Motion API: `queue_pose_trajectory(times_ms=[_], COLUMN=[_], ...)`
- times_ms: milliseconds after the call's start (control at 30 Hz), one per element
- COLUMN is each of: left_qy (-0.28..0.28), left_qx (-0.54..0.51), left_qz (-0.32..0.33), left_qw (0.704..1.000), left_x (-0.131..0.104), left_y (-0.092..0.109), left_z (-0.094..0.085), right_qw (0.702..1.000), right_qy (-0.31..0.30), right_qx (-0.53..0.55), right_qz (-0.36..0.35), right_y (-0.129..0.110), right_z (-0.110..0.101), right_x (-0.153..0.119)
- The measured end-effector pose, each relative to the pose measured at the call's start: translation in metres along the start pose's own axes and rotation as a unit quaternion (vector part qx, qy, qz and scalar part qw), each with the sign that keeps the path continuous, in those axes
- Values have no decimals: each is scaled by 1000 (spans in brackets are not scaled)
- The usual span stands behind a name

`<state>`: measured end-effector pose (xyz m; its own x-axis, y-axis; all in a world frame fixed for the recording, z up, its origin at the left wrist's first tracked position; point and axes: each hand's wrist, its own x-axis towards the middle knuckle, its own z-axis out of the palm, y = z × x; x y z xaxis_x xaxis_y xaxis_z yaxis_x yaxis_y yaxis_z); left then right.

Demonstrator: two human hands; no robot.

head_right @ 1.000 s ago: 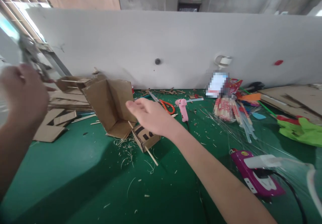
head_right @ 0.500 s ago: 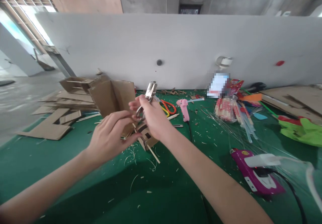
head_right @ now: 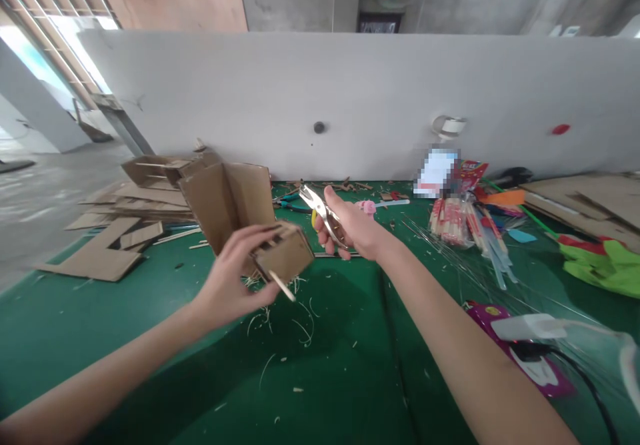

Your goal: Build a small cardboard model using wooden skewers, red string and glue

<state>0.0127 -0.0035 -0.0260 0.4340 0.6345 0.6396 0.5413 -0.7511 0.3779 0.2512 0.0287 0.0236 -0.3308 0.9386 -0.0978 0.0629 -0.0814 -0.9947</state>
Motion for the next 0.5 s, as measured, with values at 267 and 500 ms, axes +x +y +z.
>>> queue_pose_trajectory(times_ms=[267, 500], left_qy=[235, 195], left_qx=[-285, -282], left_qz=[-189, -201], left_qw=[910, 918], left_x=[31, 27], left_y=[-27, -27], left_z=[-24, -16], right_qw=[996, 994], right_qy=[-51, -37], right_qx=[-67, -83], right_qz=[39, 63], right_y=[-21, -22], right_z=[6, 31], right_x=[-22, -23])
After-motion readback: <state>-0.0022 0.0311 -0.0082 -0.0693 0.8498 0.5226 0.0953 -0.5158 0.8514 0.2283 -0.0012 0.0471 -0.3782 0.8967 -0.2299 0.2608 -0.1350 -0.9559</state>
